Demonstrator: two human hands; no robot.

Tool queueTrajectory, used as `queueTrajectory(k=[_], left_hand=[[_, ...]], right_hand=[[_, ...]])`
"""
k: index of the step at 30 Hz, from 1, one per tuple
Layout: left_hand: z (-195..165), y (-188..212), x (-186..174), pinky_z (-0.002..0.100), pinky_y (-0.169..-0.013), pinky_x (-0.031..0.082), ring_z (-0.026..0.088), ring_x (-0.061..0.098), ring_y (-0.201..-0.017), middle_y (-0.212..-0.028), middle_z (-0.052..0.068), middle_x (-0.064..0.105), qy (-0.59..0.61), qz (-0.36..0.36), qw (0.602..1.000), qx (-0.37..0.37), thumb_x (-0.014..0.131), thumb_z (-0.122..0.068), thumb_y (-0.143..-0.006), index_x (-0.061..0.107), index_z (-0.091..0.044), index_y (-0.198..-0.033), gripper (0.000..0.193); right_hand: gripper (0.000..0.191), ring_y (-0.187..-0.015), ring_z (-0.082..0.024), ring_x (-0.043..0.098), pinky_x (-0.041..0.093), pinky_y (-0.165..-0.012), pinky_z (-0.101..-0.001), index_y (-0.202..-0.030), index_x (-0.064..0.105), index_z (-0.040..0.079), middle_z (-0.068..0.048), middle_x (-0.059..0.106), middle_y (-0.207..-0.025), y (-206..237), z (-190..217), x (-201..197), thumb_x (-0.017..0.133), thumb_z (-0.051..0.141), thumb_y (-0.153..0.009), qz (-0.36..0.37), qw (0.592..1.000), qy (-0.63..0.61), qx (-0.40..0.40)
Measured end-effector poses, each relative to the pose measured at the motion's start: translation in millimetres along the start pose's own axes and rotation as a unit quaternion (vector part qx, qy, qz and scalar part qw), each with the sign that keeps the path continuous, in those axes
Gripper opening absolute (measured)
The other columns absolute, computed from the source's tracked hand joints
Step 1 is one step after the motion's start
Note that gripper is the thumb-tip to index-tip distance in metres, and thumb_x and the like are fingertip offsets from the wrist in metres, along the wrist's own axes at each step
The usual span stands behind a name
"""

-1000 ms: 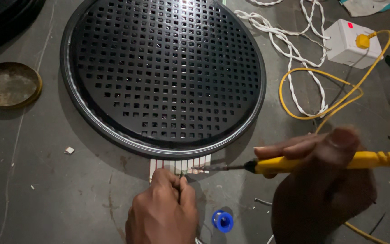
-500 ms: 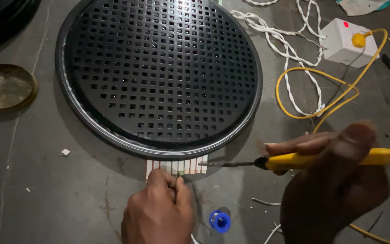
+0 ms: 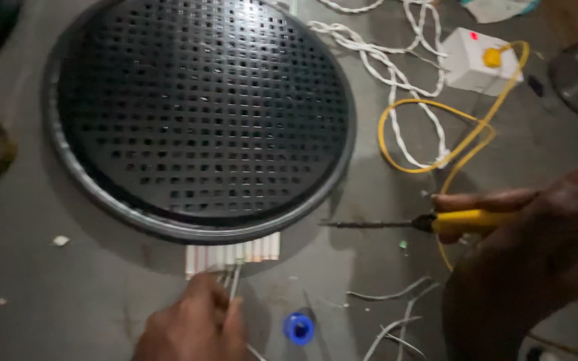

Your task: The person uses a soldering iron to attach white wires to a circular perforated metal panel. They repeatedly heat the wire ends and apply solder to secure connections along the panel's edge.

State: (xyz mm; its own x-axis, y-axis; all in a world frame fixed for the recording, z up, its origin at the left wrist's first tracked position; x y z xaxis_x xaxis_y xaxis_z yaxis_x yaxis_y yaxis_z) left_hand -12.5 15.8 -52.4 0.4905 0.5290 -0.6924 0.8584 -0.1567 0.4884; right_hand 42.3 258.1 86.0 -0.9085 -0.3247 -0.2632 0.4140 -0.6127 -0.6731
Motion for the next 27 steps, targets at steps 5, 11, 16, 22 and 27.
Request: queueTrajectory(k=[5, 11, 16, 22, 27], left_hand=[[53.7, -17.8, 38.7, 0.045, -0.071, 0.062, 0.028, 0.078, -0.071, -0.07, 0.007, 0.076, -0.202, 0.073, 0.976, -0.019, 0.08, -0.032, -0.079, 0.069, -0.02, -0.095, 0.023], [31.4, -25.7, 78.9, 0.045, -0.067, 0.061, 0.028, 0.076, -0.068, -0.07, 0.009, 0.072, -0.187, 0.097, 0.974, 0.08, 0.08, -0.029, -0.078, 0.069, -0.018, -0.094, 0.022], [-40.4, 34.0, 196.3, 0.045, -0.063, 0.06, 0.029, 0.074, -0.065, -0.071, 0.011, 0.069, 0.175, 0.253, 0.944, 0.118, 0.08, -0.026, -0.077, 0.069, -0.017, -0.092, 0.021], [-61.8, 67.5, 256.5, 0.045, -0.059, 0.059, 0.03, 0.072, -0.062, -0.071, 0.013, 0.066, 0.262, 0.086, 0.959, 0.059, 0.08, -0.023, -0.076, 0.069, -0.015, -0.091, 0.021], [-100.0, 71.4, 182.5, 0.047, -0.057, 0.058, 0.032, 0.071, -0.062, -0.08, 0.015, 0.062, 0.103, -0.056, 0.976, 0.183, 0.079, -0.017, -0.074, 0.072, -0.016, -0.096, 0.023]], right_hand=[[0.052, -0.076, -0.031, 0.078, 0.063, -0.066, -0.0347, -0.093, 0.047, -0.002, -0.019, 0.062, -0.081, -18.4, -24.7, -32.7, 0.04, 0.043, -0.119, -0.021, 0.999, -0.022, -0.011], [0.055, -0.073, -0.033, 0.078, 0.062, -0.06, -0.0362, -0.088, 0.051, -0.001, -0.019, 0.065, -0.078, -38.5, -38.1, -64.8, 0.048, 0.044, -0.12, -0.094, 0.993, -0.054, 0.039], [0.063, -0.064, -0.028, 0.074, 0.062, -0.064, -0.0345, -0.081, 0.052, -0.001, -0.02, 0.069, -0.073, -42.9, -27.6, -68.3, 0.039, 0.047, -0.121, -0.11, 0.992, -0.03, 0.046], [0.066, -0.058, -0.025, 0.069, 0.058, -0.056, -0.0311, -0.077, 0.055, 0.002, -0.019, 0.071, -0.071, -50.4, -17.0, -71.6, 0.038, 0.051, -0.118, -0.145, 0.984, 0.002, 0.104], [0.064, -0.056, -0.024, 0.07, 0.056, -0.053, -0.0303, -0.08, 0.053, 0.003, -0.019, 0.071, -0.069, -54.6, -19.3, -76.4, 0.038, 0.052, -0.118, -0.162, 0.981, -0.01, 0.107]])
Point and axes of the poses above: each hand's wrist, its own y-axis away from the middle knuckle, its own x-axis out of the palm, z = x × y, the point moved 2 cm from there along -y, towards the middle knuckle
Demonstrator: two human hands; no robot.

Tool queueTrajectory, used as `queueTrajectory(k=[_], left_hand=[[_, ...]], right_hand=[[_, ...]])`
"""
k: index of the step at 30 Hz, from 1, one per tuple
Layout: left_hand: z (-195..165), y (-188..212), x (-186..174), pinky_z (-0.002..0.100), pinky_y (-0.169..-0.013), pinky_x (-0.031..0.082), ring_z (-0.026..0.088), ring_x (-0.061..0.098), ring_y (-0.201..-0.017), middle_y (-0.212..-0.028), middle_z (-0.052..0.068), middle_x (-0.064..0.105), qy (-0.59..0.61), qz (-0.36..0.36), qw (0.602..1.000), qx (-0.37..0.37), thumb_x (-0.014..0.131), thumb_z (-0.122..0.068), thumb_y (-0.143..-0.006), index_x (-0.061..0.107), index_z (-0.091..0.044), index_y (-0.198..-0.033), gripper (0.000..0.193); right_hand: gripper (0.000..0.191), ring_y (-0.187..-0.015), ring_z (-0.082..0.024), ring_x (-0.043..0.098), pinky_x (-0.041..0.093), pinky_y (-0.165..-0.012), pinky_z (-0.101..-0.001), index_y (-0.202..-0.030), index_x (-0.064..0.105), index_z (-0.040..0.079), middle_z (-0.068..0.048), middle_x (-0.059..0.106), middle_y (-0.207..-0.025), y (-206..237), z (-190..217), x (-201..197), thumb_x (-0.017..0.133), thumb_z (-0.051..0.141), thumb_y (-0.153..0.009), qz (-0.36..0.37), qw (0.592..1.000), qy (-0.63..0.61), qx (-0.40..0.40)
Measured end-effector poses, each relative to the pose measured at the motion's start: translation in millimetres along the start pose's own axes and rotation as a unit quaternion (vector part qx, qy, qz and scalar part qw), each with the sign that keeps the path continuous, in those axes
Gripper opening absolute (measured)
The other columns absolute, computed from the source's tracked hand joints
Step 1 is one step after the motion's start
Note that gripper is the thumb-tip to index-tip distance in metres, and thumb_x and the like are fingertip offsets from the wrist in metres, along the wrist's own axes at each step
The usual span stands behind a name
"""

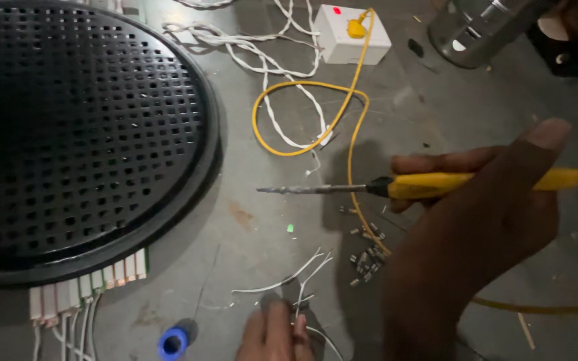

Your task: The person uses a soldering iron to attach white wires to a circular perforated metal panel. They repeatedly heat the wire ends and apply solder to secure connections along the panel's edge.

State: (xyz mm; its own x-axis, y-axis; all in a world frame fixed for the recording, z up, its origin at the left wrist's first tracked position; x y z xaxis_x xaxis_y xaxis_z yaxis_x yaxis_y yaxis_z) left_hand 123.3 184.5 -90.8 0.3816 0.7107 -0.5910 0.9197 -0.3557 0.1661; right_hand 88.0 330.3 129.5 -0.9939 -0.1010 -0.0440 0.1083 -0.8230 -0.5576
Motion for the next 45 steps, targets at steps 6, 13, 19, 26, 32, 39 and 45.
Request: queueTrajectory(k=[6, 13, 19, 26, 32, 39, 45], left_hand=[[-36.1, -20.0, -39.6, 0.048, -0.074, 0.061, 0.028, 0.072, -0.09, -0.117, 0.006, 0.057, -0.184, 0.192, 0.964, 0.019, 0.071, -0.013, -0.082, 0.068, -0.031, -0.13, 0.051], [-41.9, -24.2, -59.6, 0.037, -0.067, 0.061, 0.017, 0.076, -0.079, -0.101, 0.0, 0.067, 0.029, 0.051, 0.998, 0.036, 0.082, -0.022, -0.079, 0.078, -0.023, -0.095, 0.016], [-17.5, -34.0, -80.2, 0.03, -0.048, 0.053, 0.012, 0.073, -0.055, -0.078, 0.0, 0.074, 0.133, 0.071, 0.982, -0.112, 0.093, -0.02, -0.067, 0.082, -0.017, -0.077, 0.015], [24.6, -29.6, -101.8, 0.028, -0.06, 0.054, 0.012, 0.071, -0.062, -0.073, -0.003, 0.072, 0.173, -0.025, 0.97, 0.166, 0.091, -0.023, -0.076, 0.076, -0.018, -0.077, 0.016], [110.9, -51.8, -116.9, 0.032, -0.062, 0.057, 0.018, 0.08, -0.07, -0.077, 0.001, 0.079, 0.053, 0.01, 0.952, 0.3, 0.08, -0.021, -0.074, 0.069, -0.016, -0.071, 0.013], [115.3, -38.5, -89.3, 0.039, -0.059, 0.06, 0.026, 0.076, -0.069, -0.096, 0.009, 0.081, -0.083, -0.077, 0.898, 0.425, 0.077, -0.026, -0.072, 0.062, -0.013, -0.07, 0.02], [111.4, -41.9, -102.0, 0.047, -0.08, 0.061, 0.028, 0.079, -0.085, -0.09, 0.007, 0.08, -0.051, -0.016, 0.922, 0.384, 0.076, -0.038, -0.077, 0.064, -0.013, -0.077, 0.028]], right_hand=[[0.065, -0.052, -0.022, 0.065, 0.056, -0.052, -0.0294, -0.081, 0.055, 0.003, -0.02, 0.073, -0.072, -2.0, -0.2, -2.4, 0.035, 0.052, -0.118, 0.006, 1.0, 0.007, -0.003], [0.066, -0.049, -0.021, 0.063, 0.053, -0.048, -0.0284, -0.079, 0.054, 0.004, -0.019, 0.074, -0.072, -0.6, 1.4, 0.1, 0.038, 0.055, -0.118, -0.001, 0.999, 0.014, 0.032], [0.063, -0.06, -0.024, 0.073, 0.057, -0.053, -0.0308, -0.081, 0.055, 0.004, -0.016, 0.068, -0.072, 4.3, -0.4, 2.6, 0.041, 0.054, -0.116, 0.001, 1.0, -0.002, 0.027], [0.059, -0.057, -0.026, 0.072, 0.053, -0.046, -0.0329, -0.076, 0.052, 0.004, -0.011, 0.06, -0.066, 8.8, -3.7, 10.7, 0.044, 0.051, -0.112, 0.004, 0.996, -0.036, 0.084], [0.059, -0.044, -0.019, 0.063, 0.045, -0.038, -0.0303, -0.073, 0.055, 0.005, -0.013, 0.066, -0.058, 22.0, -14.5, 26.6, 0.04, 0.047, -0.111, 0.098, 0.987, 0.066, 0.112], [0.062, -0.041, -0.014, 0.055, 0.043, -0.04, -0.0269, -0.071, 0.056, 0.003, -0.013, 0.069, -0.059, 33.9, -33.9, 42.9, 0.037, 0.047, -0.112, 0.121, 0.984, 0.08, 0.102], [0.055, -0.041, -0.015, 0.058, 0.042, -0.037, -0.0274, -0.079, 0.052, 0.005, -0.014, 0.07, -0.059, 38.2, -45.8, 51.2, 0.038, 0.049, -0.109, 0.126, 0.978, 0.062, 0.157]])
Point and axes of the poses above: each hand's wrist, its own y-axis away from the middle knuckle, its own x-axis out of the palm, z = x × y, the point moved 2 cm from there along -y, towards the middle knuckle
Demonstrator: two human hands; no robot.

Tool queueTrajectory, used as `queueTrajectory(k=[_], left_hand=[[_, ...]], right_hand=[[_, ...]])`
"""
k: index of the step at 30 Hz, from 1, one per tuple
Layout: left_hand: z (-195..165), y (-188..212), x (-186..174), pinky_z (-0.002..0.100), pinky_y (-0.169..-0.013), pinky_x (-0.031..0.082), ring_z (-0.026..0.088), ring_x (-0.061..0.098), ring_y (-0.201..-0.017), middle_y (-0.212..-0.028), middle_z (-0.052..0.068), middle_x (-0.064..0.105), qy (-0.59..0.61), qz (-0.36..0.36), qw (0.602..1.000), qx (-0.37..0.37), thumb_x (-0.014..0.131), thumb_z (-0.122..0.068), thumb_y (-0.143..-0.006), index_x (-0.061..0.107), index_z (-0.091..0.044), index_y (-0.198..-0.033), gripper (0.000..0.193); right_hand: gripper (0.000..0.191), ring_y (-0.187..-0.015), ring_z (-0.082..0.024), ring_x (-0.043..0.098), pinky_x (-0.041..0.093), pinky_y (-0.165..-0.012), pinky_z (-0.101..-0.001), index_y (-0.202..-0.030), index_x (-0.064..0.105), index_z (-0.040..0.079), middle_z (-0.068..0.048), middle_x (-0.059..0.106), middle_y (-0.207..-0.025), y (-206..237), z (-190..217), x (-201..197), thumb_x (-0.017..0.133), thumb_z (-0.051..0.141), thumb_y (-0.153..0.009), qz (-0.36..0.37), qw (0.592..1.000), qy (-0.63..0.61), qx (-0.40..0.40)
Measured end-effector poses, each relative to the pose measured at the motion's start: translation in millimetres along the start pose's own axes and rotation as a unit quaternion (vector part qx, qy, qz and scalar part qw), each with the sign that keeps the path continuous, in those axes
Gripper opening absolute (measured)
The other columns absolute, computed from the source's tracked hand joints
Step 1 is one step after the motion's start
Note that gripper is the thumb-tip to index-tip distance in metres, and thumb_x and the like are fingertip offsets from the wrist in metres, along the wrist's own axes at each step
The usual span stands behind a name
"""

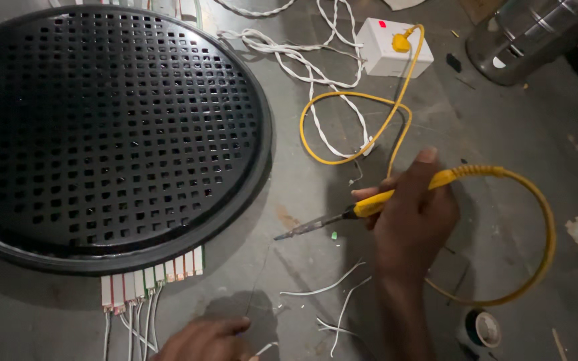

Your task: The person uses a soldering iron to attach white wires to a circular perforated metal panel. They repeatedly heat the wire ends and apply solder to secure connections along the panel's edge.

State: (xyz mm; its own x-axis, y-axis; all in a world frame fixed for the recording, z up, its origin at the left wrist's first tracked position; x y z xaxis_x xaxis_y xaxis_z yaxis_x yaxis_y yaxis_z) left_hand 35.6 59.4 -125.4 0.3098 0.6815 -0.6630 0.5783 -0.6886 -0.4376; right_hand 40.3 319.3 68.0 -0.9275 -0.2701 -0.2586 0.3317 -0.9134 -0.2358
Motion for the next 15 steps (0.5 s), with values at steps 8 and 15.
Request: queueTrajectory(k=[8, 15], left_hand=[[4.7, -0.7, -20.7, 0.045, -0.088, 0.059, 0.022, 0.082, -0.087, -0.082, 0.002, 0.081, 0.072, 0.012, 0.991, -0.111, 0.078, -0.046, -0.085, 0.068, -0.019, -0.076, 0.03], [-6.2, 2.6, -19.9, 0.04, -0.09, 0.06, 0.013, 0.081, -0.084, -0.078, -0.008, 0.08, 0.071, -0.078, 0.983, -0.15, 0.078, -0.043, -0.086, 0.069, -0.025, -0.077, 0.022]], right_hand=[[0.055, -0.041, -0.016, 0.06, 0.041, -0.037, -0.0267, -0.079, 0.053, 0.005, -0.014, 0.07, -0.059, 1.9, -3.0, 8.4, 0.039, 0.049, -0.108, 0.012, 1.0, 0.011, -0.002], [0.055, -0.042, -0.018, 0.061, 0.042, -0.036, -0.0276, -0.08, 0.052, 0.004, -0.016, 0.069, -0.059, 2.3, -5.6, 7.9, 0.04, 0.049, -0.108, 0.016, 1.0, 0.005, -0.003]])
Point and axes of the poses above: each hand's wrist, its own y-axis away from the middle knuckle, its own x-axis out of the palm, z = x × y, the point moved 2 cm from there along -y, towards the middle knuckle
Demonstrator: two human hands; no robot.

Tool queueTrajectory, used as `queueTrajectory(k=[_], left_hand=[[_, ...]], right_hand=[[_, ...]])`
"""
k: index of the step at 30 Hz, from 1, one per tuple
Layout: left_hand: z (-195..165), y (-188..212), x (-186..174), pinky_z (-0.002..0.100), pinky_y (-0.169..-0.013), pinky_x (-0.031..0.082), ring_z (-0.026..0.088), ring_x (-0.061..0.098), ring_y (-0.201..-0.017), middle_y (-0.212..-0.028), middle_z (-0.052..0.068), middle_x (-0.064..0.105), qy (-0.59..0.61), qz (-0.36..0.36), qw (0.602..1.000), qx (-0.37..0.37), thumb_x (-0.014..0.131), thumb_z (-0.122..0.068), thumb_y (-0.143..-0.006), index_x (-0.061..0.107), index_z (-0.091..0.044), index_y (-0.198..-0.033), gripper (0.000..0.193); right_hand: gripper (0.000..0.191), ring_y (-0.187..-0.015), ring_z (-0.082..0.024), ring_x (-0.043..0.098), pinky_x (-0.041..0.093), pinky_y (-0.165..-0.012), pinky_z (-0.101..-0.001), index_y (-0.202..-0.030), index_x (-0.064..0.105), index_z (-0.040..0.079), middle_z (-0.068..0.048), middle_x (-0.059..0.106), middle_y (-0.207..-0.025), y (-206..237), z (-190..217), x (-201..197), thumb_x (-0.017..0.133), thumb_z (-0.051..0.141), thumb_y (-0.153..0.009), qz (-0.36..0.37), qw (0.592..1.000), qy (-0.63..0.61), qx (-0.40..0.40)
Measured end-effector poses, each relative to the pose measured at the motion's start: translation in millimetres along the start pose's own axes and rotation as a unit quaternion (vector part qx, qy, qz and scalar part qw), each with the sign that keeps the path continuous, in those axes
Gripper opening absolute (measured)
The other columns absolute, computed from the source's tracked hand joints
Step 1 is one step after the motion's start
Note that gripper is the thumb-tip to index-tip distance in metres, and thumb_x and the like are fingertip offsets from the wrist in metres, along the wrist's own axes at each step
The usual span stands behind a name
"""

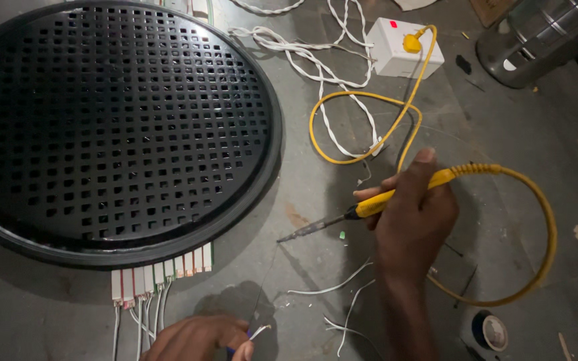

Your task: The person uses a soldering iron to attach white wires to a circular perforated metal panel. They repeatedly heat the wire ends and apply solder to secure connections along the panel's edge.

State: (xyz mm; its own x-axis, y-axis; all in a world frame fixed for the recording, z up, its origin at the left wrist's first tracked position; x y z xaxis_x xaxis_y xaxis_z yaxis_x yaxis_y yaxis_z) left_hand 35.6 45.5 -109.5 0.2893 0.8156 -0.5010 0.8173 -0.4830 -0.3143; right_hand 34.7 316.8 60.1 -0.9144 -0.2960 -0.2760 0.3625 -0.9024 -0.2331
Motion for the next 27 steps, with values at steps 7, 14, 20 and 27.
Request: queueTrajectory(k=[7, 14, 20, 27], left_hand=[[-1.7, 3.3, 3.4, 0.027, -0.052, 0.054, 0.013, 0.063, -0.053, -0.064, 0.002, 0.072, 0.059, 0.022, 0.936, -0.348, 0.092, -0.025, -0.079, 0.072, -0.012, -0.086, 0.025], [-20.2, -7.8, -15.0, 0.025, -0.047, 0.049, 0.01, 0.06, -0.046, -0.055, 0.006, 0.07, 0.198, -0.099, 0.895, -0.387, 0.088, -0.019, -0.077, 0.07, -0.005, -0.079, 0.023], [-25.4, -19.9, -22.7, 0.024, -0.049, 0.051, 0.01, 0.062, -0.05, -0.063, 0.006, 0.07, 0.167, -0.062, 0.899, -0.401, 0.088, -0.015, -0.081, 0.071, -0.004, -0.084, 0.02], [-11.5, -24.4, -55.4, 0.031, -0.056, 0.062, 0.018, 0.074, -0.054, -0.072, 0.012, 0.076, 0.127, -0.047, 0.845, -0.518, 0.086, -0.014, -0.085, 0.072, -0.001, -0.092, 0.02]], right_hand=[[0.057, -0.048, -0.018, 0.065, 0.046, -0.041, -0.028, -0.081, 0.054, 0.004, -0.016, 0.07, -0.062, 0.5, 10.2, -4.8, 0.039, 0.051, -0.11, -0.006, 1.0, 0.003, -0.023], [0.063, -0.063, -0.022, 0.071, 0.049, -0.052, -0.0277, -0.085, 0.053, 0.002, -0.019, 0.071, -0.074, 13.7, 34.2, -31.3, 0.035, 0.052, -0.118, -0.053, 0.989, 0.007, -0.136], [0.056, -0.062, -0.022, 0.067, 0.049, -0.057, -0.0266, -0.096, 0.05, 0.0, -0.022, 0.074, -0.086, 19.9, 36.0, -32.5, 0.034, 0.046, -0.122, -0.035, 0.983, -0.011, -0.178], [0.052, -0.07, -0.019, 0.067, 0.052, -0.068, -0.0266, -0.101, 0.047, 0.0, -0.017, 0.07, -0.086, 31.2, 44.5, -28.0, 0.03, 0.043, -0.124, 0.006, 0.981, 0.051, -0.187]])
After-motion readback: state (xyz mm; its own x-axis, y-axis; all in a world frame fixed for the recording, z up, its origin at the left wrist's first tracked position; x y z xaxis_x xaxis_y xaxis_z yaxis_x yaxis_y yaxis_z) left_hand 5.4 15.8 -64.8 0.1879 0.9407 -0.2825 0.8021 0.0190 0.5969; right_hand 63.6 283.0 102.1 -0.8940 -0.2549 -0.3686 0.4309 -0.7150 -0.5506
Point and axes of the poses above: each hand's wrist, its own y-axis away from the middle knuckle, its own x-axis out of the palm, z = x × y, the point moved 2 cm from there along -y, towards the middle knuckle
